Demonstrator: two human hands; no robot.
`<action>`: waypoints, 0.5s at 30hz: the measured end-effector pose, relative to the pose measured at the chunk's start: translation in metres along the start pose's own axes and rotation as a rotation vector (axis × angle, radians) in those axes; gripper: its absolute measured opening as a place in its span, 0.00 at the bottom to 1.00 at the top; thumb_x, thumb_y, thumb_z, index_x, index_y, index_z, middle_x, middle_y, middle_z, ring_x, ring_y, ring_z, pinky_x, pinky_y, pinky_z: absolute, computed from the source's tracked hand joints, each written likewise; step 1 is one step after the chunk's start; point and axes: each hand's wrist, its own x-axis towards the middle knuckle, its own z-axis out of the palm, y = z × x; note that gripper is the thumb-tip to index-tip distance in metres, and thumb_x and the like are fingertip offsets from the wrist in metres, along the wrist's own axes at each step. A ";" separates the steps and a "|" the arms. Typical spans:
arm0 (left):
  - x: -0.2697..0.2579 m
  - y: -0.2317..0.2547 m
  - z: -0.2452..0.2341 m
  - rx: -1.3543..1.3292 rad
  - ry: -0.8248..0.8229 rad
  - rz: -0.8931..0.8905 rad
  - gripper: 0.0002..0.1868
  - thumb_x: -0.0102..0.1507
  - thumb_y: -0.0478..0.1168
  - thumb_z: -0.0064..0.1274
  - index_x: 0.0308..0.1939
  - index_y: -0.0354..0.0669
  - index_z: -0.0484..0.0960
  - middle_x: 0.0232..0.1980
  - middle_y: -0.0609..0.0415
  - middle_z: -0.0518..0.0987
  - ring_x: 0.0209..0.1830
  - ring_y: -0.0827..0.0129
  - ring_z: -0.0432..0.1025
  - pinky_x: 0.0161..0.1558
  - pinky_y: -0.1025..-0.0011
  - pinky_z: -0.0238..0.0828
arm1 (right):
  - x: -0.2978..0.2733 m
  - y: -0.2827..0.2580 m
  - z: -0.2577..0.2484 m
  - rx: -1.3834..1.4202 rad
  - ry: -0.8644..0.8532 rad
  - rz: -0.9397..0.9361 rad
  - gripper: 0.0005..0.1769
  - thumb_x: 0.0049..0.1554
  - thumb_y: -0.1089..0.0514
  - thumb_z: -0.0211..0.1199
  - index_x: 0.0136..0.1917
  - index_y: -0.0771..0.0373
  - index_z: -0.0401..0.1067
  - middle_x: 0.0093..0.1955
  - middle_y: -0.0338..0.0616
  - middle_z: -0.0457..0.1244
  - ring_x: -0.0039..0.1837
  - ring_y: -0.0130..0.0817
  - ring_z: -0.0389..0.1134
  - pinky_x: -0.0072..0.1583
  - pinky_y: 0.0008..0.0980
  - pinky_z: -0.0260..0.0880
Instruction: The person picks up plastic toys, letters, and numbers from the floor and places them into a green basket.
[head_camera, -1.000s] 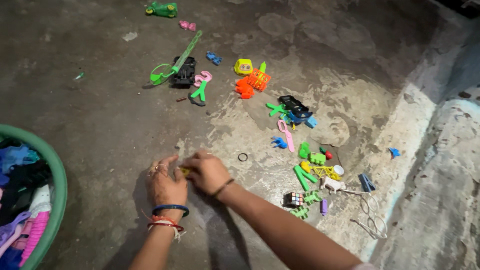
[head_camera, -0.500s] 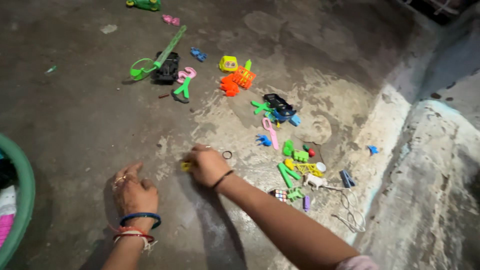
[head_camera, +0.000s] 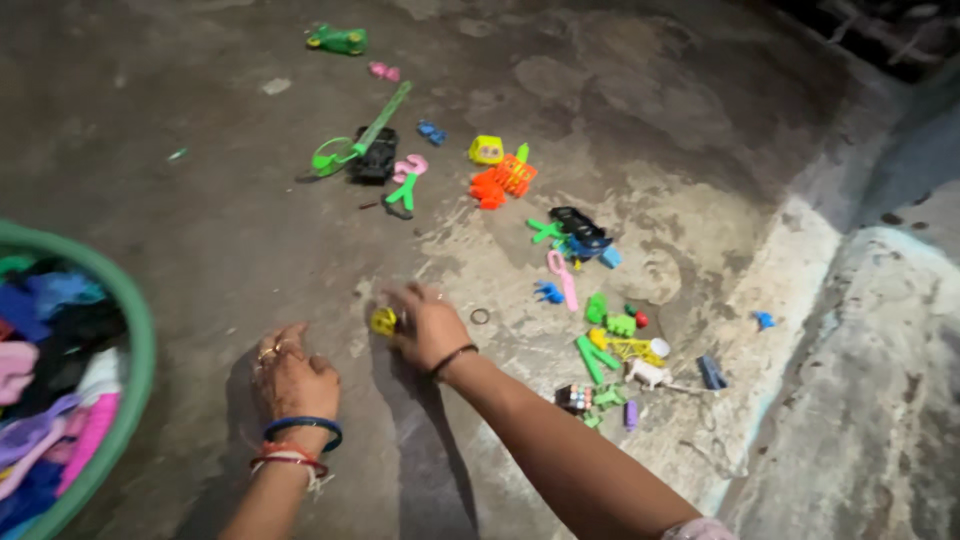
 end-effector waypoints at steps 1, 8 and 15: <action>-0.004 -0.004 -0.004 0.007 0.014 -0.026 0.27 0.55 0.34 0.55 0.60 0.43 0.79 0.63 0.42 0.75 0.66 0.47 0.67 0.66 0.53 0.63 | 0.001 -0.009 0.000 0.020 0.020 0.018 0.43 0.40 0.61 0.72 0.70 0.55 0.66 0.66 0.60 0.59 0.63 0.62 0.63 0.62 0.50 0.66; -0.005 -0.016 -0.007 0.019 0.054 -0.088 0.28 0.55 0.35 0.57 0.61 0.41 0.77 0.64 0.40 0.74 0.65 0.46 0.68 0.66 0.53 0.64 | -0.011 -0.023 -0.033 0.033 0.035 0.037 0.44 0.44 0.62 0.68 0.74 0.54 0.61 0.69 0.56 0.58 0.68 0.59 0.61 0.66 0.47 0.65; 0.003 0.005 -0.025 0.044 0.017 -0.191 0.27 0.56 0.37 0.58 0.61 0.44 0.77 0.63 0.43 0.74 0.65 0.49 0.68 0.65 0.53 0.65 | -0.015 -0.049 -0.036 -0.034 -0.009 0.000 0.42 0.47 0.61 0.68 0.73 0.55 0.61 0.69 0.59 0.56 0.68 0.61 0.61 0.66 0.47 0.65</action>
